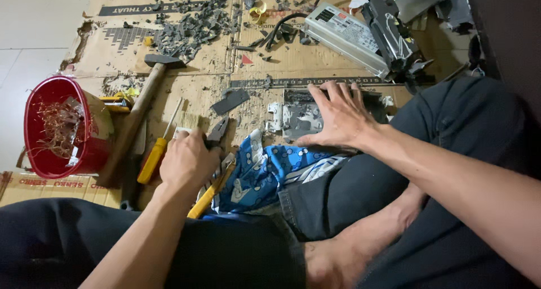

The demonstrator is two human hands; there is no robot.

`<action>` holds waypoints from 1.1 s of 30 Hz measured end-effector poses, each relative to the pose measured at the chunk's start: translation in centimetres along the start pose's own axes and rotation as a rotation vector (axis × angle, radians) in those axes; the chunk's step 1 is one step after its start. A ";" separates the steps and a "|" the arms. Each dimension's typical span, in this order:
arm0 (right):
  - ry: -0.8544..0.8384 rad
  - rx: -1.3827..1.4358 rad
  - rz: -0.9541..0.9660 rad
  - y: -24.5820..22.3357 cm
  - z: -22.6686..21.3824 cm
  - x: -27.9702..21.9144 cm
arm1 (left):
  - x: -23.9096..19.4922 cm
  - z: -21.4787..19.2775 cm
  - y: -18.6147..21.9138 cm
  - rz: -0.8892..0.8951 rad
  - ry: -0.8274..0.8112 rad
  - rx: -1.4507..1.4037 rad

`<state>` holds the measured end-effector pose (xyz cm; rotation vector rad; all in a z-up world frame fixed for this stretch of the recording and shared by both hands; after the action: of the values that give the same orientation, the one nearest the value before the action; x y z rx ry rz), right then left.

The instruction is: The person sits on the floor and uses a yellow-handled scraper to remove material from a disassembled electronic component. They hold the component steady with their right hand while scraping with their left, occasionally adjusting the position of the component and the cloth underneath.

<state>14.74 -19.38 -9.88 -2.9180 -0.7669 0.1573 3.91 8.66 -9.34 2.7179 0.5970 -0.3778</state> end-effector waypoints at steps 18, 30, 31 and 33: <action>0.009 0.063 0.005 0.1 -0.1 0.1 | -3.0 2.5 0.4 -0.023 -0.259 0.168; 0.009 0.071 0.001 -0.1 -0.7 -0.4 | -2.6 2.7 1.2 -0.034 -0.168 0.180; 0.012 0.069 0.002 -0.1 -0.6 -0.3 | -2.4 2.8 0.7 -0.032 -0.166 0.179; 0.011 0.066 0.014 0.2 -0.2 -0.3 | -1.8 2.3 -0.3 -0.066 -0.063 0.024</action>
<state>14.63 -19.74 -9.69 -2.8605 -0.7256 0.1649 1.77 7.46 -10.89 2.7027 0.6707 -0.4884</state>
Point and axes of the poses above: each hand's wrist, its own x-axis towards the middle knuckle, its own z-axis out of the palm, y = z × x, the point moved 9 cm from there along x, towards the middle knuckle, and after that the axes turned 4 degrees about -x, right-handed, at the moved point
